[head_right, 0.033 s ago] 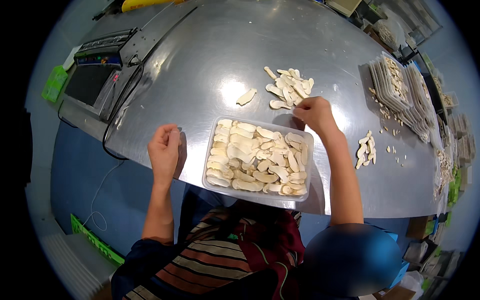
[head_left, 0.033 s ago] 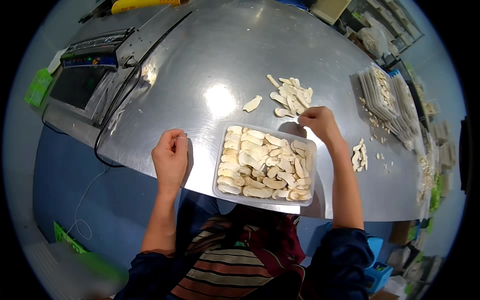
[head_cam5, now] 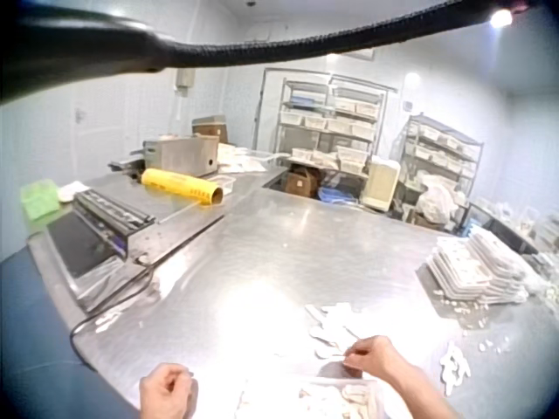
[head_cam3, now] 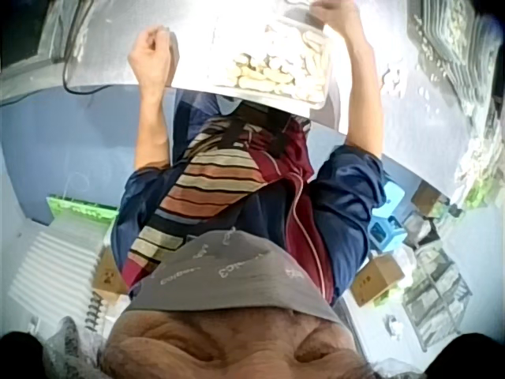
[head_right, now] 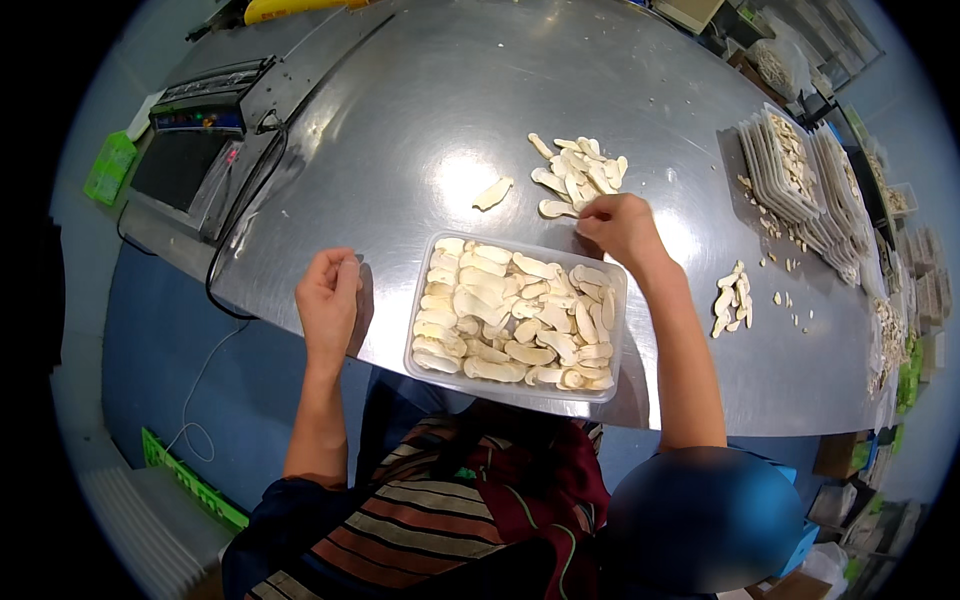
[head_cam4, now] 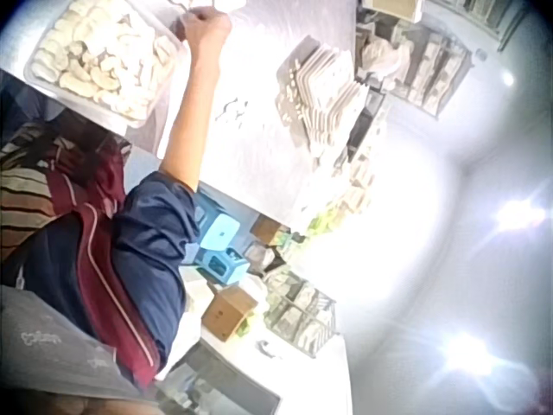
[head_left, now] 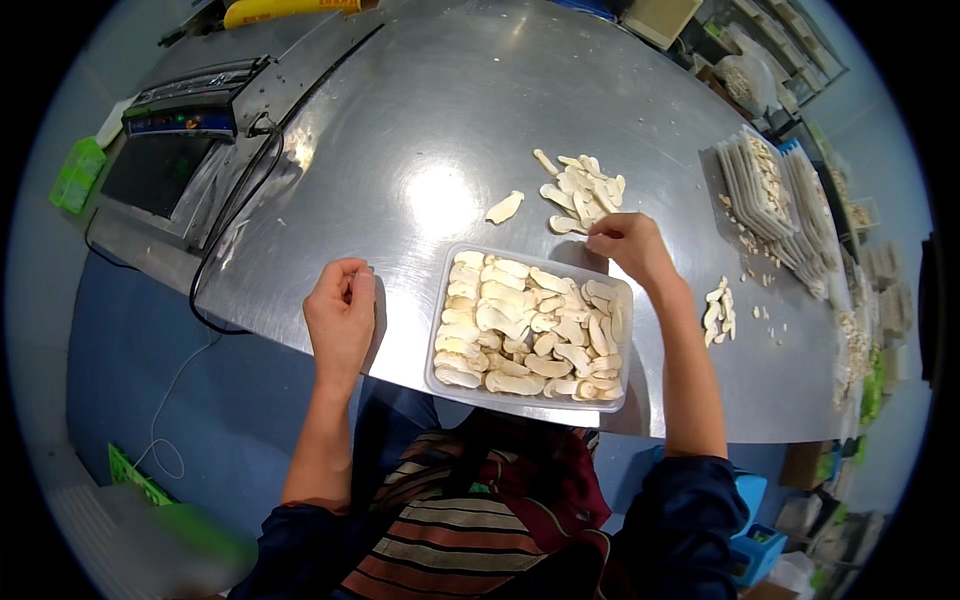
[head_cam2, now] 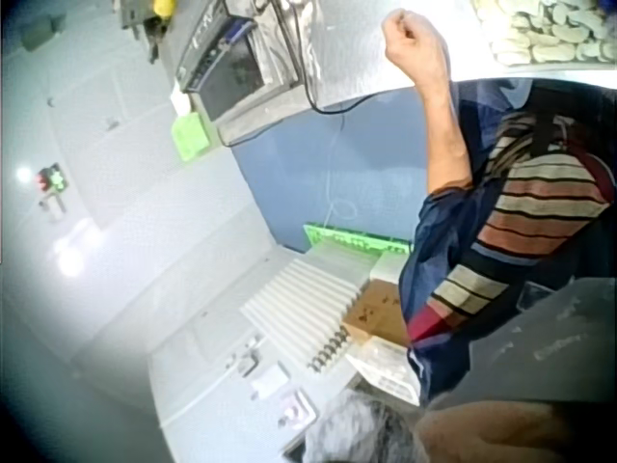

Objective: The person arranges sliced white mushrooms into a rectangular plastic tray on a stainless steel table. They pick up individual slices from a pile on the table and place them neatly into the tray, filling it row by row.

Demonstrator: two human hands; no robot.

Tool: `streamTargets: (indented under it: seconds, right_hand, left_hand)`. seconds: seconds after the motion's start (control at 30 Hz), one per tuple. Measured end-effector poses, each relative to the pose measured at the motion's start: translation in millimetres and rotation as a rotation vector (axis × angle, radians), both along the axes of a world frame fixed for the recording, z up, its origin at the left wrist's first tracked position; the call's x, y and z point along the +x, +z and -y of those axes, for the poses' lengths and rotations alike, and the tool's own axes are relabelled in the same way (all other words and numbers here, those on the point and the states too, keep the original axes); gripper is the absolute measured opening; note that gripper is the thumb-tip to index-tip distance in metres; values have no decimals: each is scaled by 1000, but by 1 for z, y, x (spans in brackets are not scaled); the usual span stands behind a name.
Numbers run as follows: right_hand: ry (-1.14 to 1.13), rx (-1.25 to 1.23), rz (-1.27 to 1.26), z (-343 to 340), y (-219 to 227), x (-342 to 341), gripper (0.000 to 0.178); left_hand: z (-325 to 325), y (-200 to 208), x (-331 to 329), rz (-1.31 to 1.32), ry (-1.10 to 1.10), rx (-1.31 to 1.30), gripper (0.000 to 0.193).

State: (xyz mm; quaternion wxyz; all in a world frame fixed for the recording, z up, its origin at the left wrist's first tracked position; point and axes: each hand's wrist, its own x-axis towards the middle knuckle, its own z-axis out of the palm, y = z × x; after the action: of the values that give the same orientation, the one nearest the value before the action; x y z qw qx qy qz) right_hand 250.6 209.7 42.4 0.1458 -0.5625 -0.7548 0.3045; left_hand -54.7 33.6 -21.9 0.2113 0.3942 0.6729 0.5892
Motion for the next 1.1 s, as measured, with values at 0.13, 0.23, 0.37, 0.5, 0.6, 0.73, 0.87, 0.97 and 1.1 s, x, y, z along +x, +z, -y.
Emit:
streamTargets:
  seconds: [0.13, 0.23, 0.37, 0.5, 0.6, 0.73, 0.87, 0.97, 1.1]
  right_hand:
    - [66, 46, 62, -6, -10, -19, 27]
    - [42, 37, 131, -6, -10, -19, 28]
    - [-19, -27, 208, -6, -6, -13, 22]
    - [-67, 57, 118, -3, -12, -5, 15]
    - [-69, 211, 12, 13, -1, -12, 15]
    - [-107, 193, -34, 21, 11, -12, 20]
    - [-66, 108, -376, 37, 36, -5, 23]
    - [1, -285, -603, 82, 64, -14, 14]
    - [71, -476, -564, 153, 60, -37, 13]
  left_hand:
    - [-2, 2, 0, -8, -10, 16, 11]
    - [-1, 2, 0, 44, -10, 19, 10]
    - [0, 1, -1, 26, -3, 11, 10]
    - [-1, 5, 3, 33, 2, -10, 10]
    - [0, 2, 2, 23, 5, 0, 10]
    - [-2, 3, 0, 32, -30, 13, 11]
    - [1, 5, 1, 38, -17, -22, 12]
    - [11, 20, 8, 103, -88, -43, 15]
    - [56, 77, 50, 452, -565, -156, 19]
